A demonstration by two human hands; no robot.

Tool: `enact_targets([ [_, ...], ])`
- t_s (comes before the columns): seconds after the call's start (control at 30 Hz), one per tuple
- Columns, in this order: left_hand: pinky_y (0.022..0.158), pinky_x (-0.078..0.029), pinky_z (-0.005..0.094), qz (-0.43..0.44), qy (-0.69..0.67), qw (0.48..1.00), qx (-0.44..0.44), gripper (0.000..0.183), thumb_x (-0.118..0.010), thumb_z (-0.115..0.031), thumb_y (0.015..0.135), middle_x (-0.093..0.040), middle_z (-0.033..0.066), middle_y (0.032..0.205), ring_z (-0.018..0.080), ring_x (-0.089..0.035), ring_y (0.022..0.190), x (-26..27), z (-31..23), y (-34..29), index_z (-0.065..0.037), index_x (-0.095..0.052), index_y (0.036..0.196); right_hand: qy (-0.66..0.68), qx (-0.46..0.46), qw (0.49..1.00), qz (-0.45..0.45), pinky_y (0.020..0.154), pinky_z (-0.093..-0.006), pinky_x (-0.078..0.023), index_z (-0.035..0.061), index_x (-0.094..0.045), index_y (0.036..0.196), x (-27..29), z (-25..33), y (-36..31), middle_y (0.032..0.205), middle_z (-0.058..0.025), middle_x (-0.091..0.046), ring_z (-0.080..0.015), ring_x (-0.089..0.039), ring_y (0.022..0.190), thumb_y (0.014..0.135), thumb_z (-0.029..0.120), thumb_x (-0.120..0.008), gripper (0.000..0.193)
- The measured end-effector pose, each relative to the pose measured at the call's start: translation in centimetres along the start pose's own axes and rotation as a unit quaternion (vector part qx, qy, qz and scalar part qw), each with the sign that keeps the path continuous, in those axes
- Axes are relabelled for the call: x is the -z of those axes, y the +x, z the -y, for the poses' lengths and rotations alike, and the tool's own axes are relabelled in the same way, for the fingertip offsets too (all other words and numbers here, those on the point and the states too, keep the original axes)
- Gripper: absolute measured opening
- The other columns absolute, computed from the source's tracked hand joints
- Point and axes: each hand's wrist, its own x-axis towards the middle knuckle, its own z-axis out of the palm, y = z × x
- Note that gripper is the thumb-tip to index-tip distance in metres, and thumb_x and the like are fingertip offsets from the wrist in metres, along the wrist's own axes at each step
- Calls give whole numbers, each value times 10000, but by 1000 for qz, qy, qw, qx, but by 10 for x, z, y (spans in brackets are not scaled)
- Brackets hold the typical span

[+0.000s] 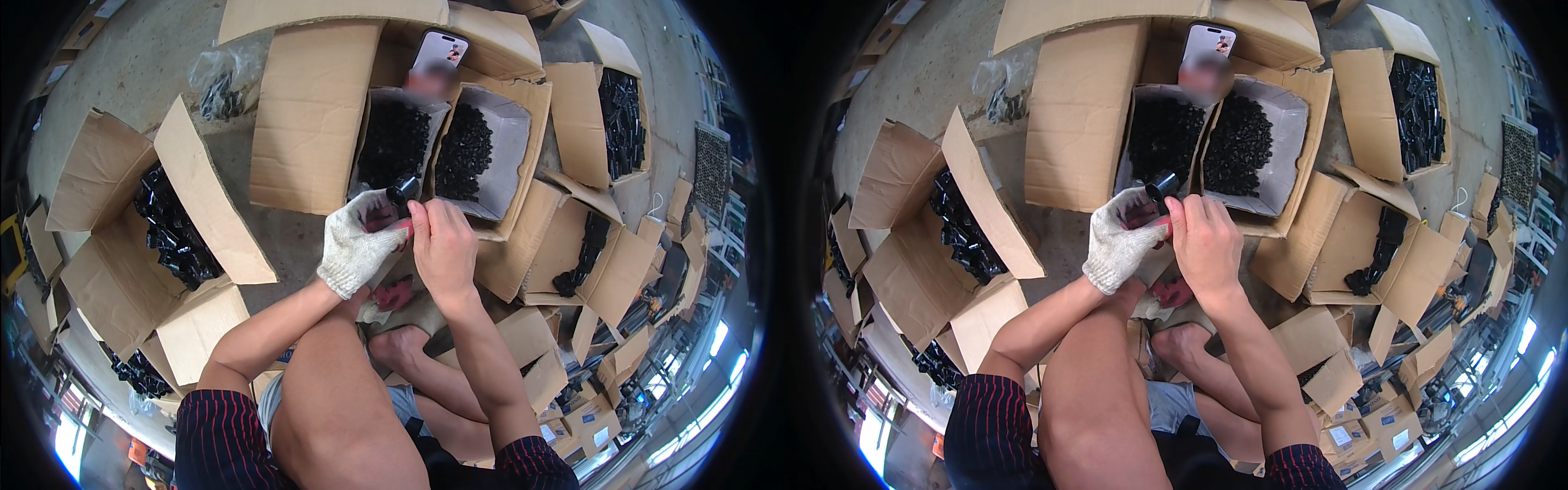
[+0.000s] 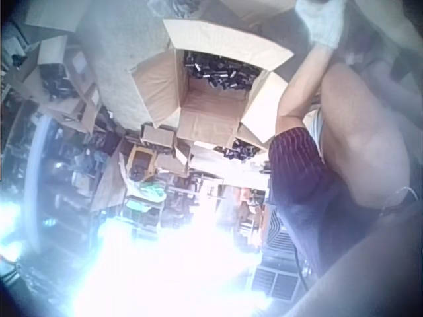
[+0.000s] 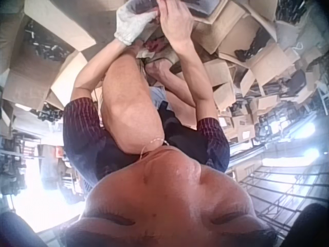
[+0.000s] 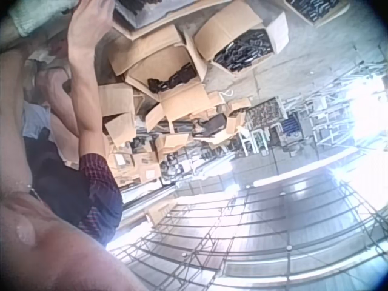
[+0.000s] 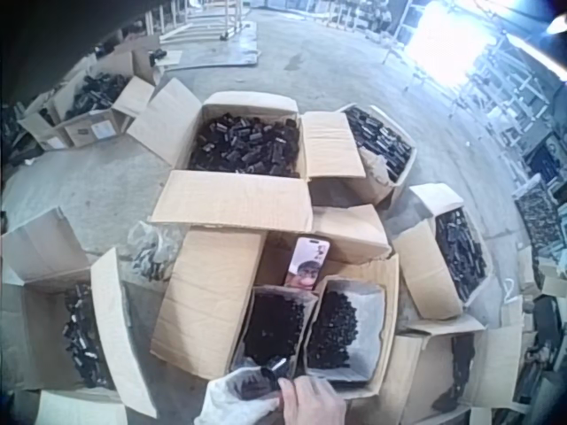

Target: The person assembles small black plastic components by hand, picking pieces from cardboard boxes and fitting them together.

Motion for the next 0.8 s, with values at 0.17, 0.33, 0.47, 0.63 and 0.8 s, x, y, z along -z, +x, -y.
enact_targets([
  [0.17,743,-592,275,11,-27,999,17,478,-911,-189,779,-737,84,937,82,-669,822,0,-6,-2,37,-689,1136,86,-34,996,9,665,-439,-510,16,-614,856,7,2,5,804,-136,-651,-340,-638,751,952,232,-730,264],
  [0.33,746,-588,277,13,-16,1000,-4,459,-897,-175,779,-748,87,918,79,-676,821,1,-6,-1,39,-695,1132,181,-85,980,0,665,-394,-531,2,-679,926,9,3,2,847,-129,-684,-301,-671,740,907,179,-775,202],
  [0.47,753,-581,277,10,23,999,-23,441,-889,-184,782,-747,75,872,69,-670,808,1,-2,-1,33,-701,1117,220,-83,972,-23,673,-352,-548,2,-721,957,10,0,1,877,-128,-714,-271,-699,753,884,129,-789,162],
  [0.63,751,-573,272,5,38,999,-36,441,-896,-211,782,-746,70,861,60,-651,779,3,8,2,17,-708,1110,212,-49,976,-10,716,-345,-560,11,-760,1016,13,-5,1,926,-146,-740,-278,-717,798,880,95,-780,161],
  [0.8,729,-567,266,11,17,999,-25,430,-902,-227,786,-736,57,842,56,-641,762,2,3,1,13,-712,1087,210,-50,976,-8,749,-345,-563,14,-770,1053,17,-3,1,954,-153,-752,-284,-727,836,889,66,-760,172],
])
